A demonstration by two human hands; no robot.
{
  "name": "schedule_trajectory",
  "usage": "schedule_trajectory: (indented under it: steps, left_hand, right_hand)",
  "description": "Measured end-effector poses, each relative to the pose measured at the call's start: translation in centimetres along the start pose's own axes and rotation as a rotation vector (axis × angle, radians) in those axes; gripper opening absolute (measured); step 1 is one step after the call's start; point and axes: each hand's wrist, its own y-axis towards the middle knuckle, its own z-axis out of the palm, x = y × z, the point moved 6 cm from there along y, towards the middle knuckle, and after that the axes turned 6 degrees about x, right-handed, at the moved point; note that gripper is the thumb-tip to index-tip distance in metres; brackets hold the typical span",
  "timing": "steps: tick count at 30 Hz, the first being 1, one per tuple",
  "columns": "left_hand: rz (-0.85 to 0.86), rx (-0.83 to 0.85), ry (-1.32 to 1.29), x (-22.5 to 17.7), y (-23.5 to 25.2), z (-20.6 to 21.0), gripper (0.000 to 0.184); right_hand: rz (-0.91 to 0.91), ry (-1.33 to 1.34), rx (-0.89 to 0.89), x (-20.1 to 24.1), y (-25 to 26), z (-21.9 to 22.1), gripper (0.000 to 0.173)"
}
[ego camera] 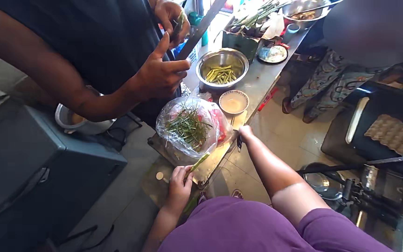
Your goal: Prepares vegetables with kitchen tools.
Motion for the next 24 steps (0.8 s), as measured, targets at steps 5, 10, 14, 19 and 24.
schedule_trajectory:
  steps: [5, 10, 14, 19, 24]
  left_hand:
    - [-0.001, -0.005, 0.002, 0.1, 0.2, 0.7, 0.023]
    - [-0.031, 0.024, 0.044, -0.5, 1.1, 0.9, 0.022]
    - [-0.003, 0.010, 0.157, -0.8, 1.9, 1.0, 0.020]
    - [0.076, 0.045, 0.184, -1.5, 2.9, 2.1, 0.020]
    - [0.128, 0.013, 0.015, -3.3, 3.4, 2.6, 0.021]
  right_hand:
    - [-0.020, -0.102, 0.002, 1.9, 1.6, -1.8, 0.034]
    - [-0.080, -0.225, 0.095, 3.6, 0.4, -1.2, 0.038]
    - [-0.564, -0.339, -0.076, 6.8, -5.9, -2.3, 0.032]
    - [-1.103, -0.761, 0.557, 7.4, -21.7, 4.5, 0.035]
    - [-1.227, -0.488, 0.587, 5.3, -23.0, 4.9, 0.028]
